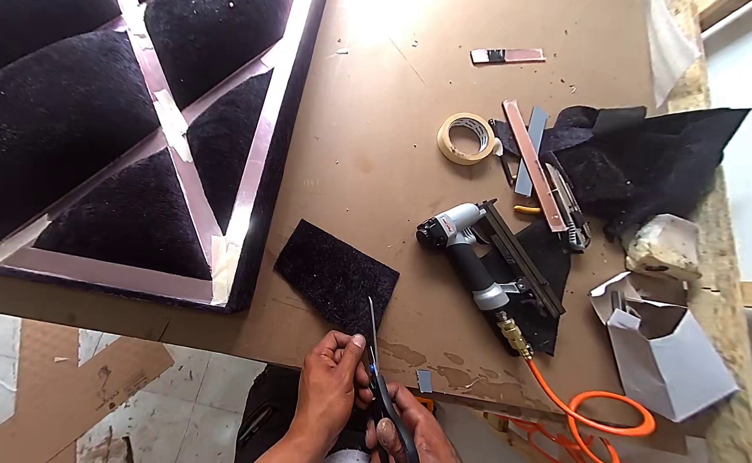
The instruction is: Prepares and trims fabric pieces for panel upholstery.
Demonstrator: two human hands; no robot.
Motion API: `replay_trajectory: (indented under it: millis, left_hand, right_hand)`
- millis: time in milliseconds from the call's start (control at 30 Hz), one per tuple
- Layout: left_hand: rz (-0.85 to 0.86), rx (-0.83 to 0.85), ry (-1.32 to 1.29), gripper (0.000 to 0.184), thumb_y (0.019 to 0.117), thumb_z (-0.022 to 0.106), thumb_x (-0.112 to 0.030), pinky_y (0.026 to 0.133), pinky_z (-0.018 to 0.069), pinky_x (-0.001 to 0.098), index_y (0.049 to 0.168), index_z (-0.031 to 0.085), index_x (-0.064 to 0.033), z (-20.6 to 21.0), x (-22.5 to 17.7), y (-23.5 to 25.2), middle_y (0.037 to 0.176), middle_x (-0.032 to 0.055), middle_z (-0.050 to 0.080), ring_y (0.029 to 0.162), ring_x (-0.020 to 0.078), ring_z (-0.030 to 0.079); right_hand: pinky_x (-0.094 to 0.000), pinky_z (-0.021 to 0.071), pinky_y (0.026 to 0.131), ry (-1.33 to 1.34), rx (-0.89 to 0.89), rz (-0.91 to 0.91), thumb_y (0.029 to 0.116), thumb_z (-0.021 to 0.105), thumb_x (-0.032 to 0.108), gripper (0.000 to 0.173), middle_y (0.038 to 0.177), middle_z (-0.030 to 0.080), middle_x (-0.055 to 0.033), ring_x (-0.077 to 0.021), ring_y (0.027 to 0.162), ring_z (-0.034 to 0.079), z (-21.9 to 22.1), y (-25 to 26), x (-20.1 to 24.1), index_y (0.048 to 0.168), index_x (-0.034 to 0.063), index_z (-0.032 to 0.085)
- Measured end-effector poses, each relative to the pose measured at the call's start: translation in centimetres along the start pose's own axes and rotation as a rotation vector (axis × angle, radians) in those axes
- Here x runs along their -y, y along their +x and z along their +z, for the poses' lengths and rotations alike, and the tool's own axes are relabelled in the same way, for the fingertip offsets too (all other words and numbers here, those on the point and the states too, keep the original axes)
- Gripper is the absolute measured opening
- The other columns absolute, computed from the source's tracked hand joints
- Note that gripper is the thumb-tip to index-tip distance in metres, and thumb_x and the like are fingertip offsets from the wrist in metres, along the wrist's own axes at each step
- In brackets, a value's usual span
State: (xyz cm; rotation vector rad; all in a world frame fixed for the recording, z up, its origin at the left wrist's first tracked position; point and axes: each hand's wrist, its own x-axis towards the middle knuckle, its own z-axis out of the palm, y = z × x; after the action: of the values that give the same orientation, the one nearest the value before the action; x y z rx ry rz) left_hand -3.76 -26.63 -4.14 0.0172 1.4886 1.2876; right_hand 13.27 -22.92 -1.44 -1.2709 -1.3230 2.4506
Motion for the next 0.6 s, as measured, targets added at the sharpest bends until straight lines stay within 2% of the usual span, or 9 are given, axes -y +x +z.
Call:
replay_trajectory:
  millis: [600]
  left_hand:
    - [-0.038,0.009,-0.038,0.027,0.1062,0.060,-0.024,0.046,0.0588,0.0367,0.104,0.063,0.0023,-0.04,-0.12,0.19,0.064,0.0147,0.064,0.048,0.0249,0.064]
  right_hand:
    - [-0.0377,0.0602,0.055,-0.001,-0.082,-0.012,0.0943,0.075,0.037,0.052,0.085,0.071,-0.0124,-0.0227,0.064,0.068,0.54,-0.53,-0.76,0.124,-0.0002,0.055]
